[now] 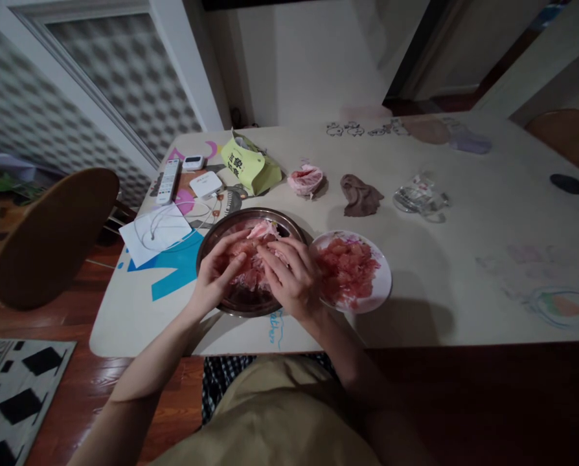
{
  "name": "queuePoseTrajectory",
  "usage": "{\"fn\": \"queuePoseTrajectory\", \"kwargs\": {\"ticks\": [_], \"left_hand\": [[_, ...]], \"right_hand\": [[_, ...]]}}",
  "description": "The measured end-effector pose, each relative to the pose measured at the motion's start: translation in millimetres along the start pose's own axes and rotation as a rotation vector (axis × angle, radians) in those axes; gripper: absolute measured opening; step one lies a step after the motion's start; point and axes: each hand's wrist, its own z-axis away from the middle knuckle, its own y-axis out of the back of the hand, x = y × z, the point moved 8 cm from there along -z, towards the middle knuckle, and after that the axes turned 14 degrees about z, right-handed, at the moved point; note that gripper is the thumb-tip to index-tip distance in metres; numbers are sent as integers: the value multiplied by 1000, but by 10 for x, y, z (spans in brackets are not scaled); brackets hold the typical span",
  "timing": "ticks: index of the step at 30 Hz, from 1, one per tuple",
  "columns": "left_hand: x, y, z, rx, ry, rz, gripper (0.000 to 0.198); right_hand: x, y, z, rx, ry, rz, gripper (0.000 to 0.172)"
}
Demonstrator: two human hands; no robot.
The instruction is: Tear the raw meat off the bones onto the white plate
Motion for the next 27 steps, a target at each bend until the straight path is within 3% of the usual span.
{"fn": "queuePoseTrajectory", "kwargs": {"ticks": [6, 13, 20, 24, 27], "left_hand": [[-16, -62, 2, -52, -16, 56, 46], [-37, -78, -17, -95, 41, 42, 39], [-139, -99, -29, -135, 131, 36, 48], [-89, -91, -30, -130, 66, -88, 46], [41, -24, 0, -38, -77, -314, 39]], "right_hand": [[-61, -69, 45, -52, 111, -57, 51], [-61, -67, 42, -32, 118, -118, 53], [-18, -79, 98, 15, 82, -194, 49], [16, -115, 94, -25, 9, -184, 41], [33, -126, 79, -56, -46, -167, 35]]}}
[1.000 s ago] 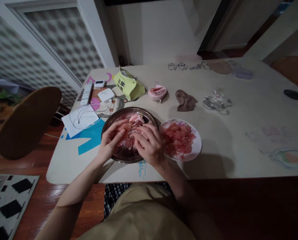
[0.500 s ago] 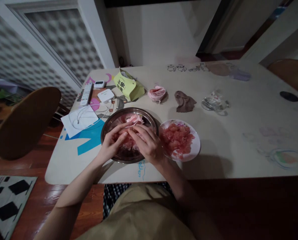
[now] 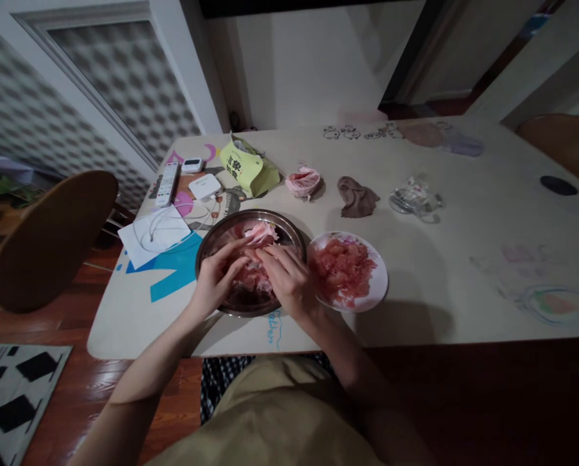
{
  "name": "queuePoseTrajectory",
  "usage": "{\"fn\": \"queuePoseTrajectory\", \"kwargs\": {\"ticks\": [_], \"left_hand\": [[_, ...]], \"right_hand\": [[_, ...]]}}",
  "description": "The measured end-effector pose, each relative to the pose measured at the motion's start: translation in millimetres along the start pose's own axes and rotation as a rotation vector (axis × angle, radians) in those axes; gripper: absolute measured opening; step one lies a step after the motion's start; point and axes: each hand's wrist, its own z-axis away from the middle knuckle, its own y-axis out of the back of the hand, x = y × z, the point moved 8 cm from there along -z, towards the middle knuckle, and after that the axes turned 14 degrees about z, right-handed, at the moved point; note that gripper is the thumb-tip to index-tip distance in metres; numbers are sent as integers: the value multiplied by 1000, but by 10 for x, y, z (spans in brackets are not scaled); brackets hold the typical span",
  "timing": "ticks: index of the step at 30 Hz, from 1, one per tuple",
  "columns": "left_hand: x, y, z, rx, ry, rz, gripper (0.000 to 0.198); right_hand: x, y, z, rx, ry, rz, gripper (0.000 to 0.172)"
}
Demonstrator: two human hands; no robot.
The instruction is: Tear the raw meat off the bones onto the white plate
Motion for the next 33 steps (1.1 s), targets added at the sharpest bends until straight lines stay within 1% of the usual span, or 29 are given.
{"fn": "queuePoseTrajectory", "kwargs": {"ticks": [2, 3, 5, 6, 8, 10, 15, 19, 24, 29, 33], "left_hand": [[137, 65, 47, 74, -168, -176, 35], [210, 66, 82, 78, -268, -249, 34], [310, 10, 159, 11, -440, -358, 39], [331, -27, 193, -42, -496, -392, 42], [342, -79, 240, -123, -552, -436, 48], [358, -94, 261, -146, -575, -461, 51], [414, -119, 267, -158, -604, -480, 52], [403, -134, 287, -178, -623, -486, 55], [343, -102, 312, -144, -609, -474, 56], [363, -83, 302, -100, -635, -418, 53], [381, -88, 282, -72, -656, -441, 50]], "right_hand": [[7, 0, -1, -8, -28, 6, 32], [12, -3, 2, -15, -44, 10, 30], [24, -9, 13, -29, -76, 22, 28], [27, -13, 18, -39, -89, 32, 28], [20, -13, 22, -54, -102, 57, 28], [-2, 0, 14, -59, -100, 70, 26], [-56, 51, -26, -45, -84, 64, 21], [-79, 71, -33, -36, -74, 73, 23], [-88, 85, -37, -41, -93, 80, 26], [-110, 110, -60, -36, -101, 84, 24], [-113, 96, -57, -49, -105, 100, 26]]}}
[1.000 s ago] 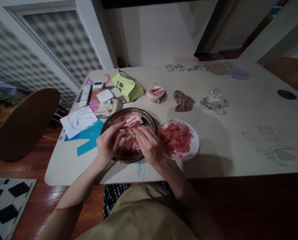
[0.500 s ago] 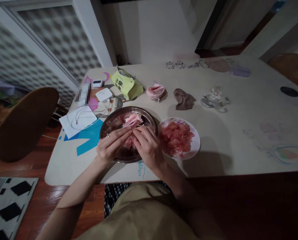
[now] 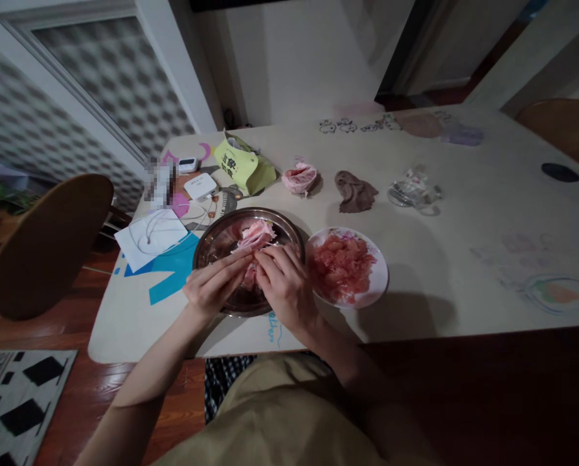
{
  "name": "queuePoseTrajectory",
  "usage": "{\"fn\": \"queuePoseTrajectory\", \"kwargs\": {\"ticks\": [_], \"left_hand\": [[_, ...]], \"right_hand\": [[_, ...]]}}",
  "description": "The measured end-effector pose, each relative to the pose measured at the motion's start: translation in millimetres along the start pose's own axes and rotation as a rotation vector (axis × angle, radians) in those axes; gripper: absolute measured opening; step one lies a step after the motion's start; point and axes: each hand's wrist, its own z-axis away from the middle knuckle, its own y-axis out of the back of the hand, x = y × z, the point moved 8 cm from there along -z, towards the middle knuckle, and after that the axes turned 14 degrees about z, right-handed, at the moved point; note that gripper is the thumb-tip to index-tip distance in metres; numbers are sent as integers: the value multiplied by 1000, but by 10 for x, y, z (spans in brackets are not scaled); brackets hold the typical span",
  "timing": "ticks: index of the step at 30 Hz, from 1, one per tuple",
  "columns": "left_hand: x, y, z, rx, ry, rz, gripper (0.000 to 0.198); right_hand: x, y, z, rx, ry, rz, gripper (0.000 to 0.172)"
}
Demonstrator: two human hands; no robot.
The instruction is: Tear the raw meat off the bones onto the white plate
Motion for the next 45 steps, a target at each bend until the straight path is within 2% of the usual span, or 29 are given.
{"fn": "queuePoseTrajectory", "kwargs": {"ticks": [11, 18, 24, 30, 33, 37, 45], "left_hand": [[-6, 43, -28, 70, 59, 32, 38], [-120, 59, -10, 117, 177, 0, 33], [-233, 20, 4, 85, 281, 27, 37], [-215, 47, -7, 127, 283, 29, 17], [-173, 30, -15, 84, 238, 44, 25], [-70, -26, 4, -27, 86, 21, 40], [46, -18, 58, -15, -40, -50, 37]], "right_hand": [[-18, -8, 2, -4, 15, 22, 23], [34, 17, -12, -2, -20, 26, 24], [89, 54, -25, 17, -45, 49, 21], [111, 44, -18, 13, -59, 44, 23], [101, 35, -10, 0, -45, 35, 24], [63, 32, -2, -3, -10, 55, 22], [-54, 51, -9, 10, 47, 89, 22]]}}
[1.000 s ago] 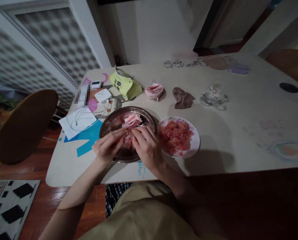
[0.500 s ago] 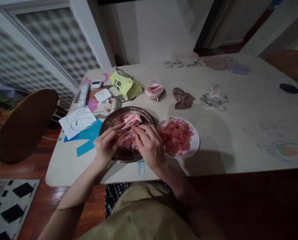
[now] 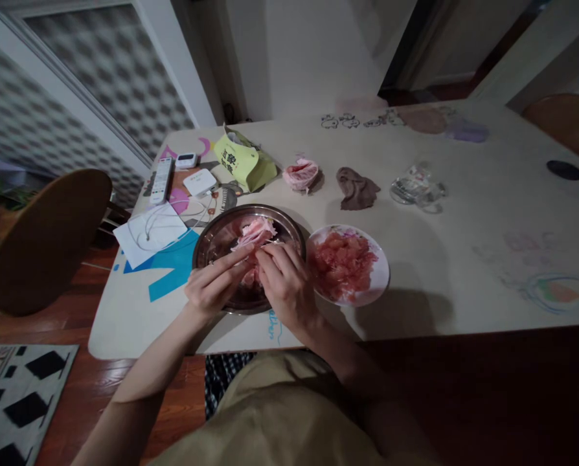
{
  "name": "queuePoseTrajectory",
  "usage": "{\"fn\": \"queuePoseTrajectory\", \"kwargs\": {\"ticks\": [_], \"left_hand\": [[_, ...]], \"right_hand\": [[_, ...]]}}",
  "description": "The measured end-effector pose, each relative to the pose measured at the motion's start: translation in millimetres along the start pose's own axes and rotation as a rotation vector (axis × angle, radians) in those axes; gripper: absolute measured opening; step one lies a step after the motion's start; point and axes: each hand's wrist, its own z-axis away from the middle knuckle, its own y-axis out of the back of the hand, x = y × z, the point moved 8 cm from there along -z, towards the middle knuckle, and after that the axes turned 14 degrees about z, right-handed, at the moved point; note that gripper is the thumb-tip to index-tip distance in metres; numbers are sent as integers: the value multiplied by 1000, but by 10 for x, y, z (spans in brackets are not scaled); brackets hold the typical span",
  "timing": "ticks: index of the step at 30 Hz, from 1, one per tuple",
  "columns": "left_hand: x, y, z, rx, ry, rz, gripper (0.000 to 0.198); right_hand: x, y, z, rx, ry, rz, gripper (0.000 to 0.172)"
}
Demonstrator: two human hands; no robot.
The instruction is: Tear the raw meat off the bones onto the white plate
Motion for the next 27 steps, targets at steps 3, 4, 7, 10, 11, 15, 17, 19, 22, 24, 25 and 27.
{"fn": "queuePoseTrajectory", "kwargs": {"ticks": [3, 4, 7, 10, 11, 15, 17, 19, 22, 24, 25, 27], "left_hand": [[37, 9, -13, 6, -10, -1, 35], [52, 18, -17, 14, -20, -3, 35], [83, 40, -27, 31, -37, -1, 35], [89, 40, -33, 20, -34, 3, 38], [88, 34, -33, 11, -32, 4, 39], [84, 30, -21, 13, -41, 0, 38], [83, 38, -9, 27, -53, 4, 39], [77, 42, 2, 30, -55, 19, 40], [70, 45, 11, 27, -46, 39, 41], [68, 42, 9, 22, -37, 38, 41], [68, 42, 7, 22, -33, 32, 40], [77, 42, 4, 27, -40, 19, 40]], "right_hand": [[-27, 17, -12, 1, 11, 1, 21], [-30, 22, -15, 2, 12, 1, 21], [-33, 33, -18, 7, 11, 6, 20], [-36, 41, -13, 14, 19, 7, 22], [-38, 41, -10, 15, 21, 7, 22], [-45, 38, -5, 12, 27, 11, 19], [-47, 41, -7, 13, 28, 9, 18], [-45, 49, -11, 18, 24, 7, 18], [-43, 57, -17, 21, 21, 8, 19], [-45, 57, -19, 16, 22, 11, 19], [-46, 57, -19, 15, 23, 11, 19], [-52, 59, -17, 17, 26, 8, 19]]}}
